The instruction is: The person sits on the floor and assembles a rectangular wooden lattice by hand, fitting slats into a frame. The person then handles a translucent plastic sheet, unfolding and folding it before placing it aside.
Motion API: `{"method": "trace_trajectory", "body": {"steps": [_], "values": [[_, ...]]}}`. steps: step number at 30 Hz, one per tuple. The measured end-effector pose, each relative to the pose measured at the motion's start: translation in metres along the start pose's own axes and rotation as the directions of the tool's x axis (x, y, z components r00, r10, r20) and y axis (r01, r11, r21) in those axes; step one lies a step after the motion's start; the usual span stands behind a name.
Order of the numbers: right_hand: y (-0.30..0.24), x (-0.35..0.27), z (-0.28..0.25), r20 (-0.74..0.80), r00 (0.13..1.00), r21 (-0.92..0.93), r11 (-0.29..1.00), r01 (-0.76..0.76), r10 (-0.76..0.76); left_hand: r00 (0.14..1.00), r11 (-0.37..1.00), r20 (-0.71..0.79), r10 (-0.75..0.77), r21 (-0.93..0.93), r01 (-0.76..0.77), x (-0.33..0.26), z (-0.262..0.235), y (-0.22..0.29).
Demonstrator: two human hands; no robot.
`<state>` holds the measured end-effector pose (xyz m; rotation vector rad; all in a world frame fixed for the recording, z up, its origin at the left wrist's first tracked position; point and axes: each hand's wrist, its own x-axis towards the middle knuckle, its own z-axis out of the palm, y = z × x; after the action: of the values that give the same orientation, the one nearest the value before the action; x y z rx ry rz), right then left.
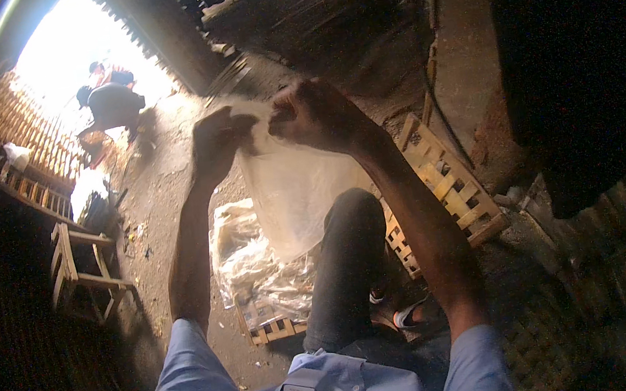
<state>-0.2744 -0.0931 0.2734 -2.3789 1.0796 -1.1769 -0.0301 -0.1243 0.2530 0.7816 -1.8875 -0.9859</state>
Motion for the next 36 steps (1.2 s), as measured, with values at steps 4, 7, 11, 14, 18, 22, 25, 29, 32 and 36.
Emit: {"method": "trace_trajectory", "body": {"steps": [4,7,11,14,18,22,25,29,32,36], "values": [[0.055,-0.045,-0.027,0.106,0.98,-0.217,0.966,-0.141,0.167,0.961,0.99,-0.246,0.122,0.098,-0.1,-0.004,-0.015,0.009],[0.08,-0.08,-0.061,-0.069,0.972,-0.327,0.916,-0.233,0.223,0.941,0.996,-0.337,-0.004,0.082,0.033,-0.005,-0.03,0.012],[0.055,-0.057,-0.038,-0.205,0.978,-0.212,0.977,0.003,-0.047,0.932,0.999,-0.362,-0.024,-0.047,0.007,-0.009,-0.028,0.002],[0.021,-0.028,0.006,-0.141,0.988,-0.267,0.959,-0.093,0.056,0.941,0.998,-0.332,0.068,0.032,-0.06,-0.026,-0.048,-0.004],[0.064,-0.023,-0.009,0.037,0.921,-0.146,0.914,-0.378,0.387,0.915,0.979,-0.374,0.15,-0.072,-0.19,-0.03,-0.06,0.021],[0.065,-0.034,0.009,-0.047,0.97,0.108,0.966,-0.234,0.24,0.89,0.993,-0.443,0.107,0.006,-0.116,-0.045,-0.101,0.011],[0.06,-0.026,0.059,-0.026,0.995,-0.013,0.995,-0.101,0.101,0.916,0.995,-0.393,0.085,-0.014,-0.099,-0.045,-0.091,0.021],[0.05,-0.011,0.095,0.111,0.981,-0.021,0.988,-0.156,0.157,0.875,0.974,-0.443,0.194,0.196,-0.116,-0.052,-0.103,0.026],[0.067,-0.002,0.079,0.185,0.962,0.137,0.965,-0.225,0.198,0.802,0.95,-0.532,0.273,0.278,-0.139,-0.056,-0.103,0.03],[0.012,-0.006,0.111,-0.083,0.995,0.117,0.991,0.063,-0.054,0.858,0.978,-0.51,0.065,0.204,0.047,-0.084,-0.118,0.05]]}}
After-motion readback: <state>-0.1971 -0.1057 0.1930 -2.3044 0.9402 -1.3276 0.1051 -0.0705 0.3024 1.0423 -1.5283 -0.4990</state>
